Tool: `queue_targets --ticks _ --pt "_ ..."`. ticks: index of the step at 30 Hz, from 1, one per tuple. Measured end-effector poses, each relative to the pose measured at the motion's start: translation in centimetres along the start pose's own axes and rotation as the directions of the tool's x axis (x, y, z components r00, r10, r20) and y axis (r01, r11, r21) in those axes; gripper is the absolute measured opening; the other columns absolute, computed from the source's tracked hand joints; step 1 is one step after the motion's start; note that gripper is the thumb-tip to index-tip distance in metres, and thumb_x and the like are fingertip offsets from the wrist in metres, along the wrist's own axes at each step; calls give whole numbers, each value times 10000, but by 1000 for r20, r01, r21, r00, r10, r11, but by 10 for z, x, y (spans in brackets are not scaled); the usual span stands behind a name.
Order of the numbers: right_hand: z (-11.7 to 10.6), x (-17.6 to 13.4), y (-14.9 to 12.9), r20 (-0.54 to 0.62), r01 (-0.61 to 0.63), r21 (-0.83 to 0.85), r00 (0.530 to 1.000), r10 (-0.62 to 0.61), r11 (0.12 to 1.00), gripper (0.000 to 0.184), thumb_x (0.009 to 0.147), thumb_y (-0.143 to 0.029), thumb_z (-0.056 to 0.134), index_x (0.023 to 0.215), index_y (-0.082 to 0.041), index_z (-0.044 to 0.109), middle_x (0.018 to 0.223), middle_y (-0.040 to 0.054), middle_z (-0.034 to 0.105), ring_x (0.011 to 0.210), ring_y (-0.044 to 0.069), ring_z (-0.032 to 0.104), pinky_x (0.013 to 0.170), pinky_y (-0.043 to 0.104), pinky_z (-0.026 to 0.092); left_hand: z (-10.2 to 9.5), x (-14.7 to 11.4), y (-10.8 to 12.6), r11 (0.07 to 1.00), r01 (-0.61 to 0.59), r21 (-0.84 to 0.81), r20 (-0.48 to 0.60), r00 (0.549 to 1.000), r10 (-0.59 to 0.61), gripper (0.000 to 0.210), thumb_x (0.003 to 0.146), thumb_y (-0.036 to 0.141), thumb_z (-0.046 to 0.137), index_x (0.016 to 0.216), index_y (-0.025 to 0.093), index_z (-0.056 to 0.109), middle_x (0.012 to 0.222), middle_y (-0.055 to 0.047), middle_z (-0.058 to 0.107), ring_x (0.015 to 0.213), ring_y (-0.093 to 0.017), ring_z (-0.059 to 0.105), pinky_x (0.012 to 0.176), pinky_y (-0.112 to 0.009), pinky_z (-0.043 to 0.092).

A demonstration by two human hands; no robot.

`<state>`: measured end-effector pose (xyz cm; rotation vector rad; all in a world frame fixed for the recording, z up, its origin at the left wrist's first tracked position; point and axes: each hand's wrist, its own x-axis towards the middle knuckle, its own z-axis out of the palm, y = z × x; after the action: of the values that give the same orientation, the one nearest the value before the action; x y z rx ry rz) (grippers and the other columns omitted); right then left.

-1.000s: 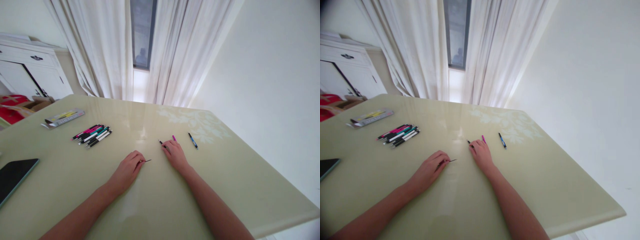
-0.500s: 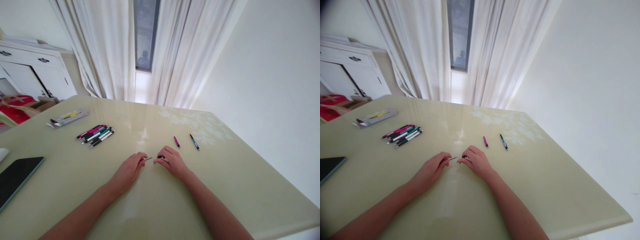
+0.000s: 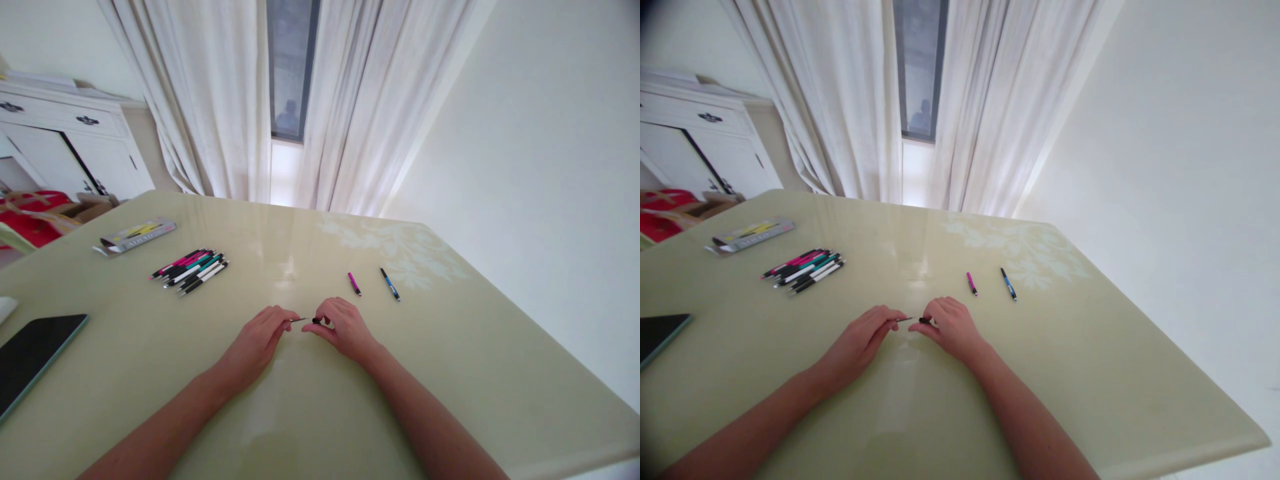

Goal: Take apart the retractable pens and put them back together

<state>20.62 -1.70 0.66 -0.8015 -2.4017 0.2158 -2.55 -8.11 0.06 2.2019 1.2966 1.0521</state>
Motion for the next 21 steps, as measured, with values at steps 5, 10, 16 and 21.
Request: queue_targets --ticks 5,10,16,21 --pt "-1 1 -2 13 17 -28 1000 -16 999 426 965 -598 560 798 -206 574 743 27 651 686 166 573 681 285 408 -1 0 1 1000 -11 -15 32 999 12 272 1056 254 384 1135 220 642 965 -48 682 937 -193 645 862 -330 534" --pt "-1 1 -2 -8 7 -46 1000 -7 999 431 967 -598 553 796 -204 579 738 30 647 687 170 565 686 293 407 -1 -2 0 1000 -18 -16 35 999 19 269 1061 240 380 1152 220 633 944 -40 666 914 -183 630 846 -324 524" --pt "-2 1 -3 -27 84 -72 996 -86 994 401 977 -555 575 810 -192 607 743 33 652 690 164 556 694 301 401 0 -1 -2 1000 -20 -6 48 999 21 282 1060 225 372 1143 213 641 1000 -57 681 959 -189 628 872 -335 523" --pt "-2 3 -5 -47 163 -89 985 -167 983 348 972 -503 612 824 -188 636 774 39 667 722 165 570 708 306 417 0 0 -2 999 -39 7 69 997 38 265 1055 235 406 1117 212 662 997 -54 694 962 -195 633 880 -337 522"
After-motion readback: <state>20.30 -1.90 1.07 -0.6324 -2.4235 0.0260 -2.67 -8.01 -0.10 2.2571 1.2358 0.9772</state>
